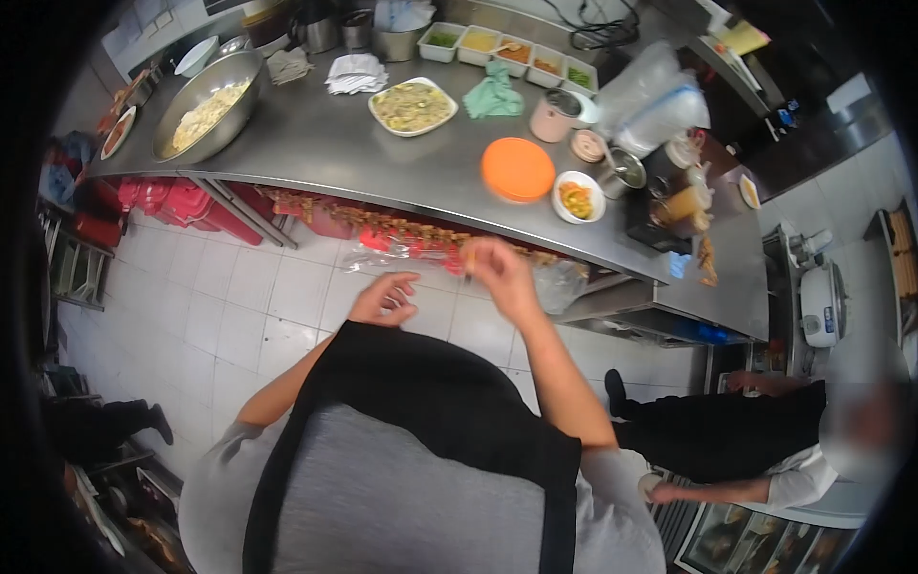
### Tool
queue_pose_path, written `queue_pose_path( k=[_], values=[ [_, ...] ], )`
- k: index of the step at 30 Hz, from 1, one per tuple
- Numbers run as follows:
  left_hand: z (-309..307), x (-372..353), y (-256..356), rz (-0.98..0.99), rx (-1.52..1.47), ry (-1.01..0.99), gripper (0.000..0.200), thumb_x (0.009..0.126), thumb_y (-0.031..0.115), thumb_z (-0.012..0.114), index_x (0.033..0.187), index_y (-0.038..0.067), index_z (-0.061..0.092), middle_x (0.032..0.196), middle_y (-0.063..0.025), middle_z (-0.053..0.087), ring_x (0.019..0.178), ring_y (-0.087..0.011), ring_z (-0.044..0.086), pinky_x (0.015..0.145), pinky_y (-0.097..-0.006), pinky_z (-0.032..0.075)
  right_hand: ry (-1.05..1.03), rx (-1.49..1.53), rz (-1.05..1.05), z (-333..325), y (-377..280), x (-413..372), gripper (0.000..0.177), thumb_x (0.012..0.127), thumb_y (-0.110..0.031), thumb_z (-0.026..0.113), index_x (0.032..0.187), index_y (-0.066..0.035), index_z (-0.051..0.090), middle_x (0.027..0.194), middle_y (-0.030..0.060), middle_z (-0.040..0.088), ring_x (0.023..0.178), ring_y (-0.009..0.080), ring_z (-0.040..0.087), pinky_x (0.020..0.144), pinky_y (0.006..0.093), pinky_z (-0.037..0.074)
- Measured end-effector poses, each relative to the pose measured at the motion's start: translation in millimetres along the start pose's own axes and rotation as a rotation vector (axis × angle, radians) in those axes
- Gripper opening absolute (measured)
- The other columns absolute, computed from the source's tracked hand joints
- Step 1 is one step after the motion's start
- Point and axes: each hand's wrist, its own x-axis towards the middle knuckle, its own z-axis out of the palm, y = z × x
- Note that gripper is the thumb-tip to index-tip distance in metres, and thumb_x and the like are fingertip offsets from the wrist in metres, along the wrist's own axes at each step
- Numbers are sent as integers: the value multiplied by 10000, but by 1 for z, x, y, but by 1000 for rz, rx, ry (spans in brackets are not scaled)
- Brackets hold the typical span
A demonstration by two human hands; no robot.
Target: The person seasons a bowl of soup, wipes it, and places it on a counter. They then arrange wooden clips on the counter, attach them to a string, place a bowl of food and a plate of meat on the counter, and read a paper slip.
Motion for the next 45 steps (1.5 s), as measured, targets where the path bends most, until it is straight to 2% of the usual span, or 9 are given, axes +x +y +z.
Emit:
queue_pose_path(
  k=[6,12,20,22,26,30,35,38,45],
  values=[
    [-134,-23,-28,-113,63,262,438,754,75,670,1166,100,525,932,-31,535,725,-82,519,630,-217,442,221,-279,-503,59,-25,170,180,744,-38,686,909,-6,622,918,76,648,769,129,612,694,248,499],
    [-184,-32,-29,-156,-9,336,437,767,72,664,1177,94,514,931,-13,535,742,-82,518,646,-218,430,234,-296,-364,84,-11,242,221,708,-28,708,910,-7,620,903,93,655,848,164,631,765,276,506],
    [-213,-19,-34,-206,-57,314,429,772,76,662,1175,97,515,922,-6,541,759,-74,519,656,-223,427,381,-729,-387,88,-4,174,642,679,-34,698,1269,-87,449,1189,157,490,1125,314,447,960,368,368],
    [-215,-10,-51,-170,-29,274,422,777,81,658,1174,105,518,917,-1,547,765,-71,523,658,-220,425,339,-878,-411,71,48,128,257,713,-47,686,950,-33,587,891,135,566,787,269,585,683,339,482],
    [-202,17,-66,-165,-89,132,56,835,81,590,822,47,547,738,29,524,687,-53,481,643,-200,398,-37,-922,343,74,121,-13,189,769,-248,597,784,-61,617,741,189,603,687,338,593,627,426,460],
    [-190,51,-45,-174,-51,-80,257,871,120,581,660,69,443,656,31,436,607,-58,386,545,-224,349,-209,-989,664,43,263,-172,283,804,-344,507,843,-99,643,823,149,639,770,335,607,691,416,479],
    [-174,96,-49,532,155,-141,271,762,83,675,622,80,443,721,-32,512,659,-92,454,582,-231,357,205,-958,864,30,286,-250,184,749,-267,552,716,-116,653,837,148,637,782,313,609,687,413,482],
    [-153,97,-25,190,-295,-204,282,733,67,682,599,73,433,732,-50,527,687,-113,493,605,-240,377,461,-1004,675,22,287,-226,187,751,-221,496,744,-98,636,776,164,623,740,363,588,667,436,476],
    [-172,117,-57,161,26,-347,208,749,101,660,637,58,490,687,-69,553,669,-132,537,625,-245,405,980,-842,480,-25,195,-132,197,796,-212,515,784,-36,604,774,205,593,736,375,576,672,442,460]
  ],
)
